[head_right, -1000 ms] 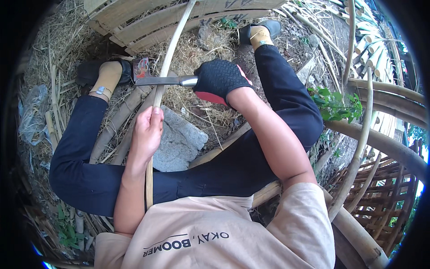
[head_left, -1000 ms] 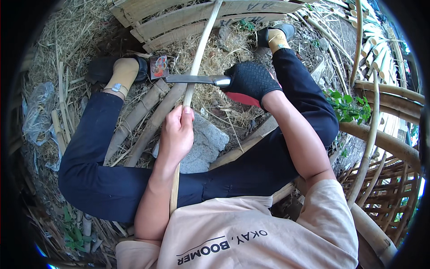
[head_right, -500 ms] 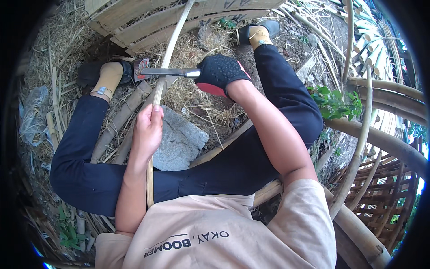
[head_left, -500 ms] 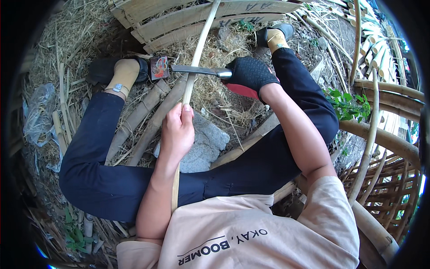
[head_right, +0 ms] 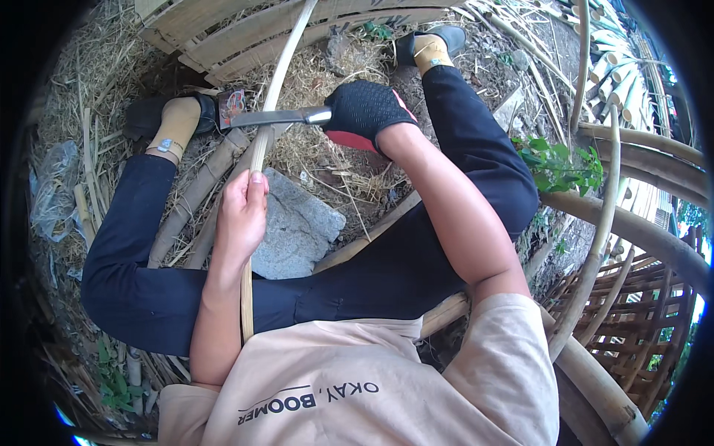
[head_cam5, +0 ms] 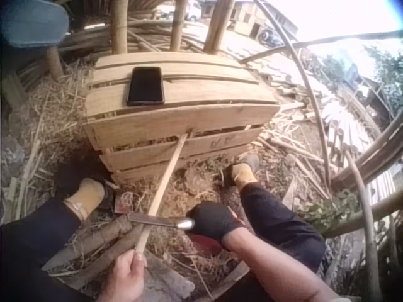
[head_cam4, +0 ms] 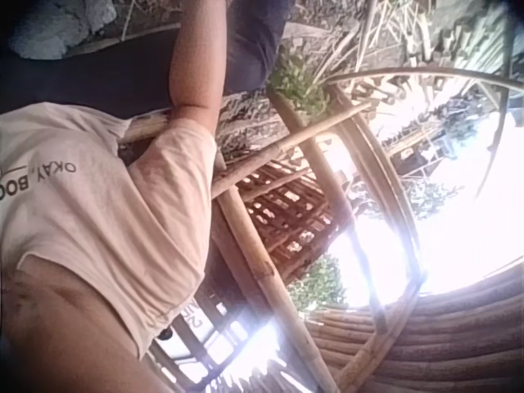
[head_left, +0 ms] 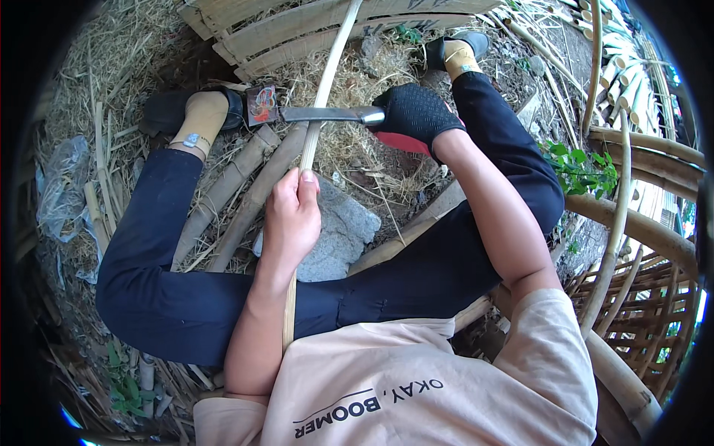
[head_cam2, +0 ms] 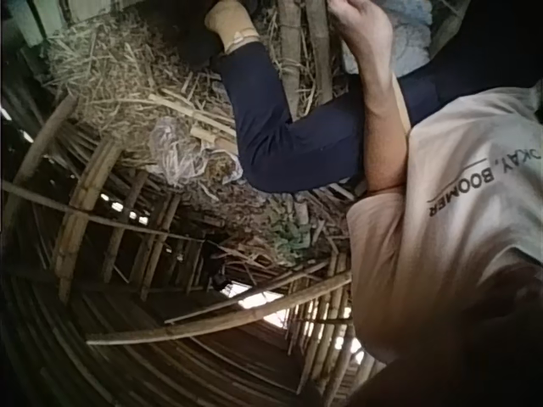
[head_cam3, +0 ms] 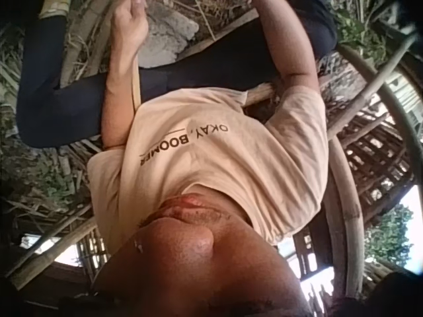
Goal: The person shaves a thin strip of bamboo with a knife, repeatedly scraping the blade along the wood to smooth it.
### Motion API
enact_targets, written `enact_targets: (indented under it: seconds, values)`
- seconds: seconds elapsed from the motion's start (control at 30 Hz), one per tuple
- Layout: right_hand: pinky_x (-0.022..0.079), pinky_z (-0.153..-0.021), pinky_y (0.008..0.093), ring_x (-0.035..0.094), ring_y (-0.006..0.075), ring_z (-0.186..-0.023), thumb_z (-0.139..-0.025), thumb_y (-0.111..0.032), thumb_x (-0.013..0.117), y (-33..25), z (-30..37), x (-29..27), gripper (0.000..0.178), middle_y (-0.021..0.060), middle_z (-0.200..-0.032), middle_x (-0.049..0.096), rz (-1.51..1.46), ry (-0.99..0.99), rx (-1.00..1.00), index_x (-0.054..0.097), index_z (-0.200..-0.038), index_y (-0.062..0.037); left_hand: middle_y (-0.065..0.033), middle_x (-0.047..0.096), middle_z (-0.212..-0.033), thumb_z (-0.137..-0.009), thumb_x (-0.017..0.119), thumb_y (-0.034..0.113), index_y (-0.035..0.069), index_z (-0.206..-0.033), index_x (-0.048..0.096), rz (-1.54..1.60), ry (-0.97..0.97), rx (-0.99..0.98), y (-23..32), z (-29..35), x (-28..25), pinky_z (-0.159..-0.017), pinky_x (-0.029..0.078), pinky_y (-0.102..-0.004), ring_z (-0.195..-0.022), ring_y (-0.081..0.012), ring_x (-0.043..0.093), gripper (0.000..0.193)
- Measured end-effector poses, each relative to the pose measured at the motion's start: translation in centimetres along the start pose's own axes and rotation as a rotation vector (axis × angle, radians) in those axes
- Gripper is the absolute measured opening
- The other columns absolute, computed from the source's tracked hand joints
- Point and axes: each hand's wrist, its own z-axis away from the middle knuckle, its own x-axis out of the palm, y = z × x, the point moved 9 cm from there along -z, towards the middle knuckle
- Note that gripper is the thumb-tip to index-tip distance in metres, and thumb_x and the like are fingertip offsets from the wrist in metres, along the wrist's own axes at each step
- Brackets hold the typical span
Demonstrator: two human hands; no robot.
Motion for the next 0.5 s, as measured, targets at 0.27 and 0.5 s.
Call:
enact_targets:
  seconds: [0.27,0.5]
  values:
    - [0.056,-0.083,0.0433,0.071,0.0355,-0.089,-0.080,-0.032,0.065,-0.1,0.0,-0.1,0.028,0.0170,-0.092,0.073,0.004,0.012,0.024,0.076,-0.098,-0.0137,-0.0164,0.055,-0.066,-0.104,0.045,0.022,0.001,-0.084,0.056,-0.033,0.002,0.006,0.1,0.0,0.1,-0.062,0.045,-0.0414,-0.060,-0.0306,0.058,0.031]
    - [0.056,-0.085,0.0442,0.070,0.0362,-0.091,-0.079,-0.033,0.066,-1.2,-0.1,0.4,0.030,0.0188,-0.094,0.073,-0.032,-0.036,-0.046,0.076,-0.099,-0.0120,-0.0156,0.055,-0.065,-0.104,0.045,0.022,0.001,-0.084,0.056,-0.029,-0.003,-0.024,0.5,-0.2,-0.4,-0.061,0.044,-0.0403,-0.059,-0.0292,0.057,0.031]
